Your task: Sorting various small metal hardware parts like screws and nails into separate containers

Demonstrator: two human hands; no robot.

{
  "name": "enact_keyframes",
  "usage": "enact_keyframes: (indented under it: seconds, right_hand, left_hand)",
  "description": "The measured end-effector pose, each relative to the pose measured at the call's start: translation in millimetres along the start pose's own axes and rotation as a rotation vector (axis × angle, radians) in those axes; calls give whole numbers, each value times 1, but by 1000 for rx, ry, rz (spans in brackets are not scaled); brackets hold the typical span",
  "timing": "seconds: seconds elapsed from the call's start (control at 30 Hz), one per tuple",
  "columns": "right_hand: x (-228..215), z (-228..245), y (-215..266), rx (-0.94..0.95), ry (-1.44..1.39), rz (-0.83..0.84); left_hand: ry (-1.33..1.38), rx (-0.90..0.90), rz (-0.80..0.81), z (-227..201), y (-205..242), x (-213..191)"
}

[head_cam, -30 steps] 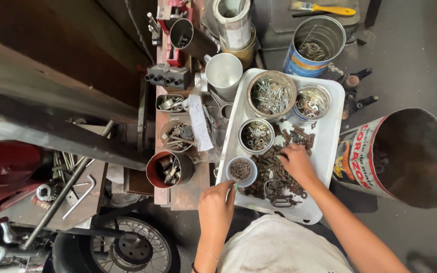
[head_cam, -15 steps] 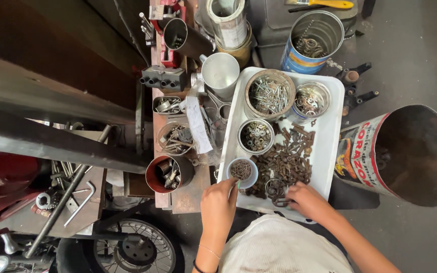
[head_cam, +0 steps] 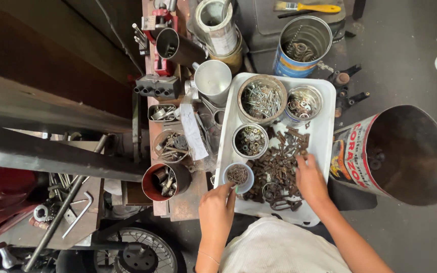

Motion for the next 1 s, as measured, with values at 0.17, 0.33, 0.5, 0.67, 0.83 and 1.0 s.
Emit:
enact_keyframes:
  seconds: [0.17, 0.33, 0.5, 0.67, 0.83, 1.0]
  right_hand:
    - [21, -11, -5, -74, 32, 172]
    - [25, -9, 14, -263, -101, 172]
    - [32, -17, 35, -403, -175, 223]
    - [15, -7, 31, -310, -272, 209]
    - [10, 3, -22, -160, -122, 151]
    - [42, 3, -47, -478, 207, 290]
  left_hand:
    - [18, 13, 11, -9, -6, 3]
    - [24, 37, 25, -11, -9, 8]
    - [20, 65, 30, -10, -11, 11]
    - [13, 45, 59, -10, -13, 13]
    - [15, 56, 71, -10, -14, 16]
    - [51, 34, 46, -10, -15, 11]
Point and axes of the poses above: each hand's wrist, its own y-axis away from the middle knuckle, its own x-axis out of the palm, z = x × y, the point moved 5 cm from there along -y, towards the middle knuckle, and after that the axes turned 11 degrees about x, right-handed, at the moved point
